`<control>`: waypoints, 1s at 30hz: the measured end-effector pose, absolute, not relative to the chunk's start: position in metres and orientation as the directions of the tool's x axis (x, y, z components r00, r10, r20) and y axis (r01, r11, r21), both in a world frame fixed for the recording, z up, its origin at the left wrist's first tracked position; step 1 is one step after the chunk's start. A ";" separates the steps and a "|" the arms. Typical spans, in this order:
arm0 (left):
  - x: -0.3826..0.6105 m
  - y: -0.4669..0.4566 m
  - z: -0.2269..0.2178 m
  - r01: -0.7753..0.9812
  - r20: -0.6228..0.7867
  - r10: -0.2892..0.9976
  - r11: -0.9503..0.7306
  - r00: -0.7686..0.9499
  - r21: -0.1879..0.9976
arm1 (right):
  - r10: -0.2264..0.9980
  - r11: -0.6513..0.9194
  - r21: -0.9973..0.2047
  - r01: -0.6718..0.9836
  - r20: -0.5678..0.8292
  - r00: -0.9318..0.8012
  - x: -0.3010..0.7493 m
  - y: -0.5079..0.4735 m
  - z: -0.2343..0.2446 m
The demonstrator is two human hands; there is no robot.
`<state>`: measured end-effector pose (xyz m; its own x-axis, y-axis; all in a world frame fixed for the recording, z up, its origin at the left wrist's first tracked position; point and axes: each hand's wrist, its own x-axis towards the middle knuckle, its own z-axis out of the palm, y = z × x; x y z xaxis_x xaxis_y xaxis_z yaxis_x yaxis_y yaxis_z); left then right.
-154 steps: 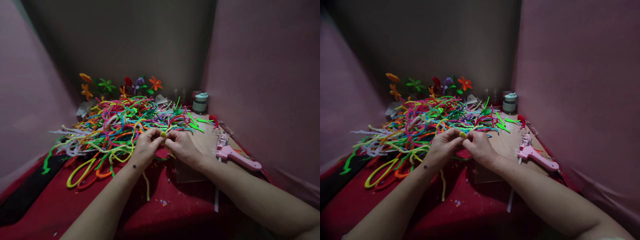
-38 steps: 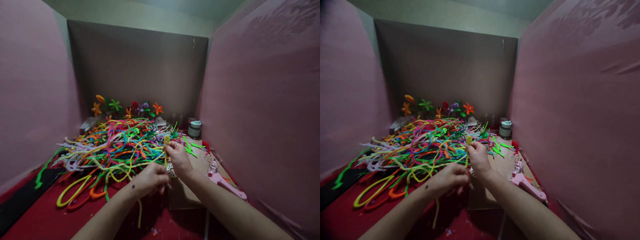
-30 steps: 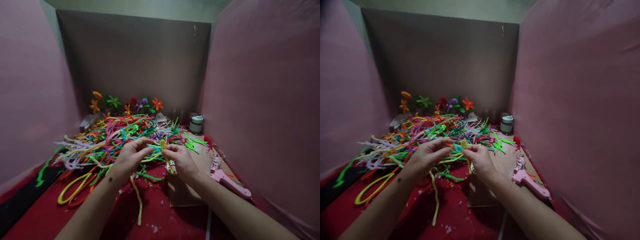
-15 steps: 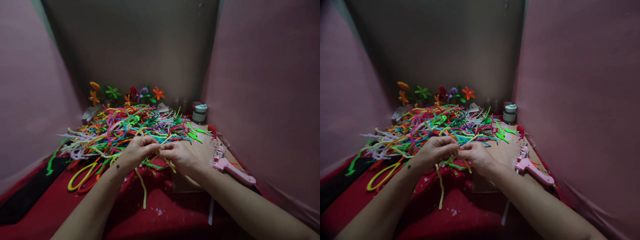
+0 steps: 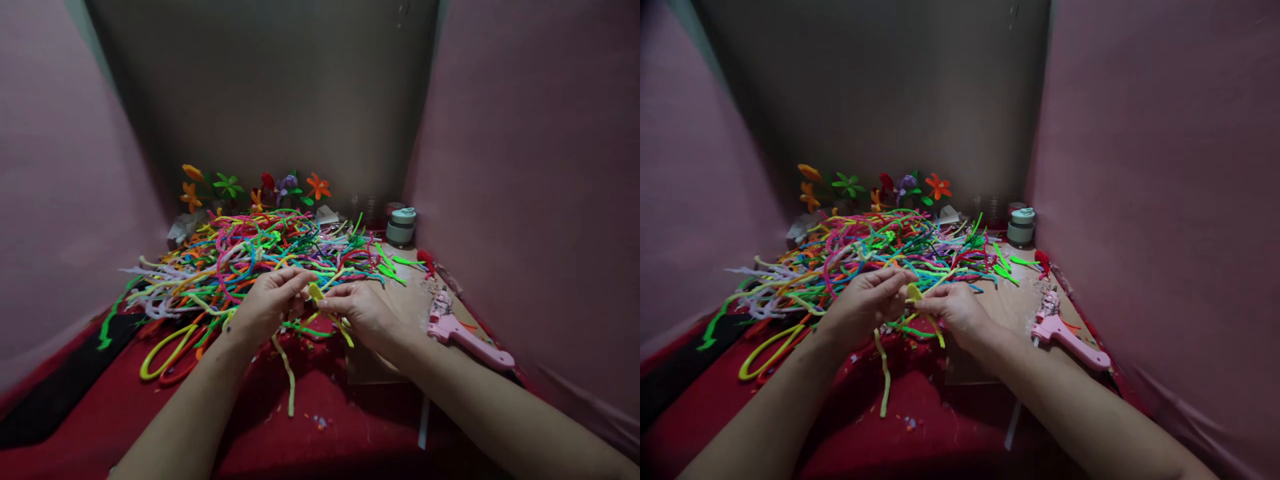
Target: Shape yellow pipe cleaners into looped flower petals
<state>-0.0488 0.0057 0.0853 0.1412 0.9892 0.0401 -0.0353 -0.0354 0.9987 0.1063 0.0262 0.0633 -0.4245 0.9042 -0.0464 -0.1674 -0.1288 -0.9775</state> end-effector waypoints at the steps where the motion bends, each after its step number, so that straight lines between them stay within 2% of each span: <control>1: -0.049 0.006 0.084 -0.075 0.031 0.989 -0.020 0.148 0.997 | 0.902 -0.135 -0.975 -0.176 -0.047 -0.430 0.107 0.027 0.063; 5: -0.047 0.007 0.083 -0.051 0.013 0.987 -0.005 0.158 0.999 | 0.877 -0.149 -0.965 -0.216 -0.028 -0.480 0.107 0.031 0.056; 9: -0.040 0.005 0.086 0.039 0.075 0.991 -0.080 0.111 0.996 | 0.865 -0.133 -0.973 -0.187 -0.022 -0.502 0.108 0.032 0.055; 11: -0.038 0.002 0.088 0.181 0.148 0.986 -0.160 0.079 0.970 | 0.862 -0.126 -0.980 -0.157 -0.030 -0.506 0.109 0.032 0.057; 14: -0.038 0.000 0.091 0.402 0.277 0.958 -0.283 0.074 0.871 | 0.867 -0.088 -0.985 -0.147 -0.003 -0.498 0.110 0.032 0.058; 16: -0.041 0.000 0.092 0.387 0.245 0.963 -0.269 0.111 0.882 | 0.874 -0.047 -0.988 -0.147 0.031 -0.485 0.110 0.032 0.058; 20: -0.049 0.006 0.093 0.291 0.066 0.984 -0.112 0.163 0.950 | 0.863 -0.024 -0.992 -0.123 0.042 -0.504 0.111 0.033 0.056; 23: -0.055 0.008 0.094 0.337 0.066 0.982 -0.124 0.179 0.933 | 0.836 -0.054 -0.994 -0.092 0.005 -0.549 0.113 0.032 0.058; 28: -0.060 0.006 0.099 0.345 0.091 0.949 -0.198 0.303 0.917 | 0.769 -0.092 -0.990 -0.106 -0.003 -0.639 0.115 0.033 0.062; 30: -0.058 0.004 0.099 0.359 0.105 0.953 -0.207 0.284 0.910 | 0.753 -0.112 -0.986 -0.122 -0.004 -0.658 0.115 0.034 0.061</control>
